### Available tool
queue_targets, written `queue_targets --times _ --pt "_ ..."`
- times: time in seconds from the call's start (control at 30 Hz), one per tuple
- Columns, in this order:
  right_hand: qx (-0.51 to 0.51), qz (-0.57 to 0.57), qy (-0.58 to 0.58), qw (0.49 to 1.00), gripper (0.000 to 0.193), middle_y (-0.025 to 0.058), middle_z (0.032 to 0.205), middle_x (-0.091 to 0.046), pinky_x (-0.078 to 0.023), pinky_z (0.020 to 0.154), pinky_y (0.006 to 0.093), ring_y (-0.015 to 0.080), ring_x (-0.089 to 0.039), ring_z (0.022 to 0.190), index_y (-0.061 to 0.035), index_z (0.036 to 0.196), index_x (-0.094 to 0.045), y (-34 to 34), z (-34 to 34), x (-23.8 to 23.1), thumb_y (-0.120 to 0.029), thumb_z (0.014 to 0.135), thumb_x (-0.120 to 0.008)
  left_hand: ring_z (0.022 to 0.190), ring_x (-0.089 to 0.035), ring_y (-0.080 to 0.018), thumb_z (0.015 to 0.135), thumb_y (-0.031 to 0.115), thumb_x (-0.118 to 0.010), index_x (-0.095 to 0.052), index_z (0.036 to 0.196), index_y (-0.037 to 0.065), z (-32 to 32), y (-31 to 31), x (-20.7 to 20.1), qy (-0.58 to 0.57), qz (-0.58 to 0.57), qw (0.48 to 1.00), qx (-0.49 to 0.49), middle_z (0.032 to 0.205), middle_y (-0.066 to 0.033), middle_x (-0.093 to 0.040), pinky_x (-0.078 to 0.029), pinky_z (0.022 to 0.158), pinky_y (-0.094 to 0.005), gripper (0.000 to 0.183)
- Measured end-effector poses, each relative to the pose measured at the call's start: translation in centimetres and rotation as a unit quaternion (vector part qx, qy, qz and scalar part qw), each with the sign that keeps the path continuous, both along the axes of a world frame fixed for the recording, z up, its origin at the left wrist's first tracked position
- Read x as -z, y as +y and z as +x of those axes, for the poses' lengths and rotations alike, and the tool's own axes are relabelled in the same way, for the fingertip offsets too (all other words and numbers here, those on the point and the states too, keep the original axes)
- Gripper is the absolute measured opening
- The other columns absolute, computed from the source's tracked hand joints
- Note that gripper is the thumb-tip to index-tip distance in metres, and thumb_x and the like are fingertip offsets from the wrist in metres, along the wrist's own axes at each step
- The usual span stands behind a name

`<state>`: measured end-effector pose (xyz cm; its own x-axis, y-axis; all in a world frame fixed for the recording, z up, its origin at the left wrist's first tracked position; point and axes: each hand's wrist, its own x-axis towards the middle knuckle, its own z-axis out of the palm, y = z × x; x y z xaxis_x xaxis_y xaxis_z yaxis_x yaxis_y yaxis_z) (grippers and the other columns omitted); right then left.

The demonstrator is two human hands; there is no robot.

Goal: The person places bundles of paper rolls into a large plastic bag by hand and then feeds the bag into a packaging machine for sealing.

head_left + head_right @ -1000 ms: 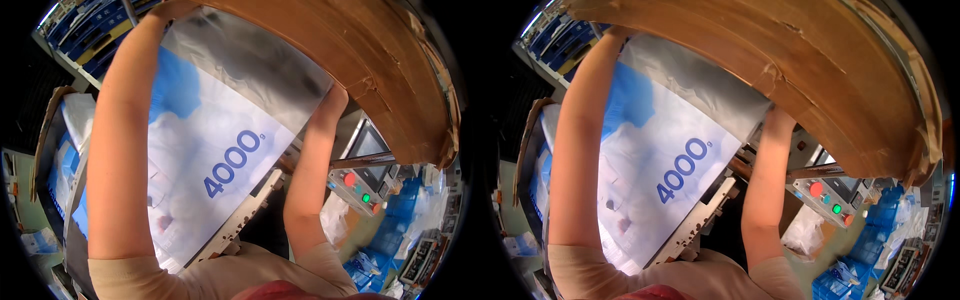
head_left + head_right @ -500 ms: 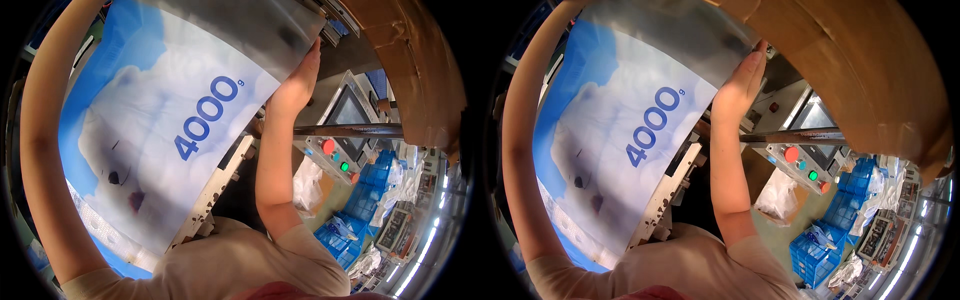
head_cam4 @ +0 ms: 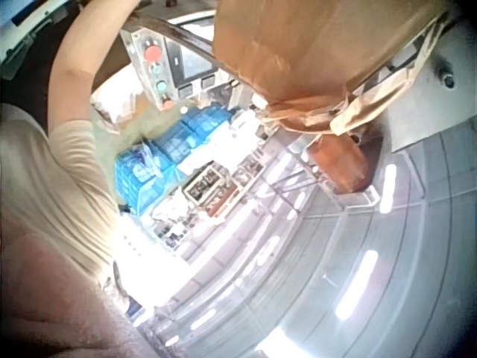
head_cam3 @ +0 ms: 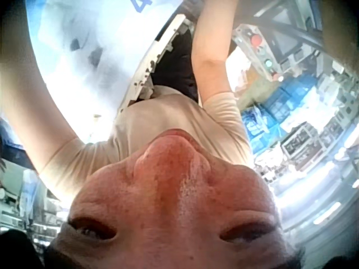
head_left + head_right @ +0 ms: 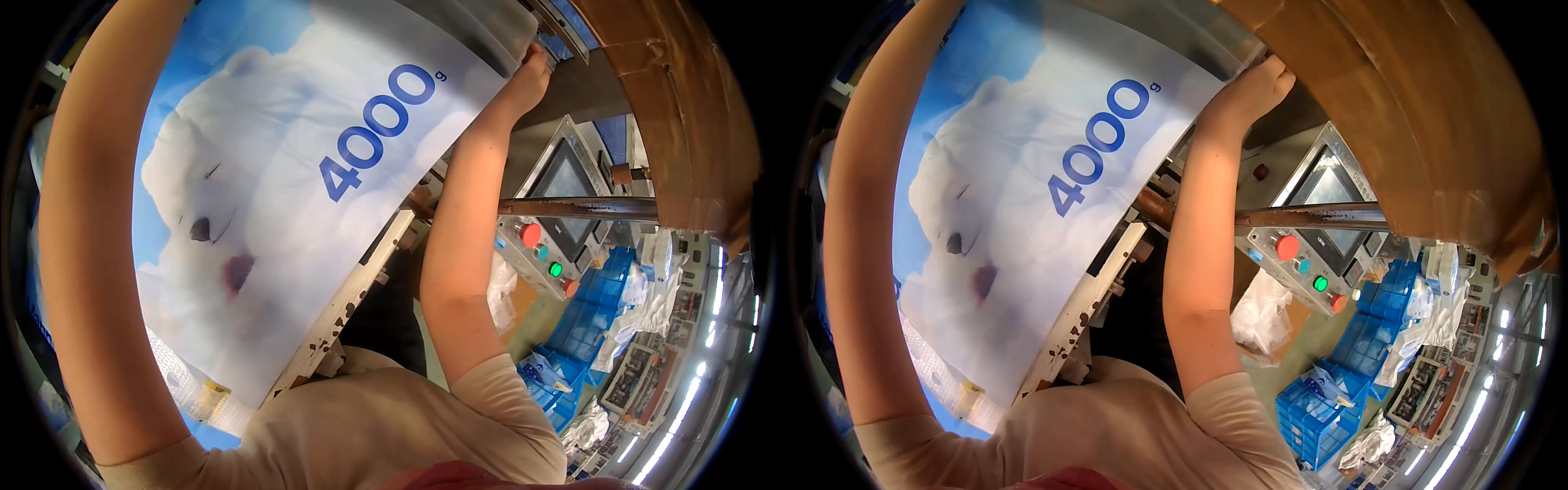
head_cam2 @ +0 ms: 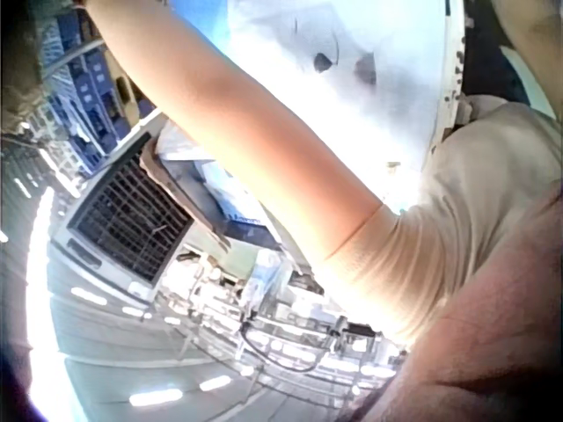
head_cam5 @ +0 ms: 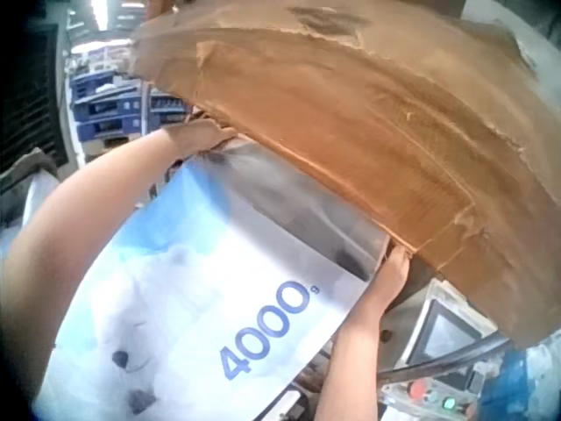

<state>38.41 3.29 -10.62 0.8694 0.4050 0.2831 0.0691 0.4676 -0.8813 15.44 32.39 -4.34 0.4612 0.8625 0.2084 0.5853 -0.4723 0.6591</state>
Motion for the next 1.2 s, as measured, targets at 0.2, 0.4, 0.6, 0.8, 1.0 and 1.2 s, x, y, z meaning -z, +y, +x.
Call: queue_targets --times 0.2,0.4,0.6,0.8,1.0,1.2 --pt "-0.099 -0.005 -0.046 0.994 0.046 0.0065 0.126 -0.055 -0.047 0.091 0.032 0.0199 -0.057 0.108 -0.0062 0.134 -0.047 -3.1 -4.4 1.2 -0.037 0.104 -0.03 0.075 -0.052 -0.0105 0.094 0.028 -0.059 -0.059 0.099 0.01 -2.2 -0.6 -0.3 -0.137 -0.28 0.95 0.025 0.082 -0.0008 -0.056 -0.043 0.068 -0.026 0.019" --pt "-0.073 -0.021 -0.029 0.997 0.048 0.0086 0.131 -0.052 -0.043 0.098 0.034 0.0198 -0.053 0.115 -0.0039 0.138 -0.041 -2.1 -3.5 1.1 -0.037 0.104 -0.034 0.068 -0.05 -0.0113 0.093 0.028 -0.059 -0.059 0.088 0.011 -0.3 1.3 0.4 -0.102 -0.141 0.985 0.019 0.074 -0.0001 -0.054 -0.041 0.065 -0.0285 0.018" --pt "0.066 -0.137 -0.175 0.973 0.04 0.0122 0.124 -0.056 -0.045 0.096 0.0332 0.0209 -0.056 0.113 0.0036 0.129 -0.048 -2.6 -2.4 -0.1 -0.027 0.103 -0.041 0.065 -0.048 -0.013 0.092 0.03 -0.058 -0.059 0.08 0.012 0.9 1.6 0.6 -0.056 -0.007 0.998 -0.026 0.07 -0.0002 -0.052 -0.039 0.062 -0.0314 0.022" --pt "-0.064 0.024 -0.029 0.997 0.047 0.0098 0.13 -0.054 -0.046 0.095 0.0336 0.0221 -0.057 0.113 -0.0005 0.136 -0.044 -1.6 -2.0 0.8 -0.032 0.102 -0.041 0.061 -0.044 -0.0144 0.093 0.033 -0.055 -0.058 0.071 0.014 0.3 -0.1 0.2 -0.136 -0.171 0.975 -0.025 0.066 -0.001 -0.049 -0.034 0.057 -0.0318 0.029" --pt "-0.095 -0.01 -0.04 0.995 0.062 0.0115 0.142 -0.043 -0.034 0.107 0.0314 0.0208 -0.044 0.127 0.0014 0.148 -0.026 -1.6 -2.6 -0.2 -0.038 0.102 -0.039 0.055 -0.042 -0.0144 0.095 0.039 -0.054 -0.055 0.059 0.014 1.8 1.6 1.7 -0.1 -0.151 0.983 0.016 0.057 0.0 -0.047 -0.032 0.055 -0.0334 0.043" --pt "-0.137 0.0 -0.027 0.99 0.046 0.0118 0.129 -0.052 -0.049 0.091 0.0326 0.0212 -0.056 0.113 -0.0011 0.137 -0.043 -1.6 -2.6 -0.8 -0.029 0.102 -0.031 0.065 -0.057 -0.019 0.087 0.042 -0.065 -0.068 0.082 0.006 2.8 -1.1 1.0 -0.073 -0.046 0.994 -0.074 0.073 -0.0069 -0.063 -0.043 0.062 -0.0361 0.036"
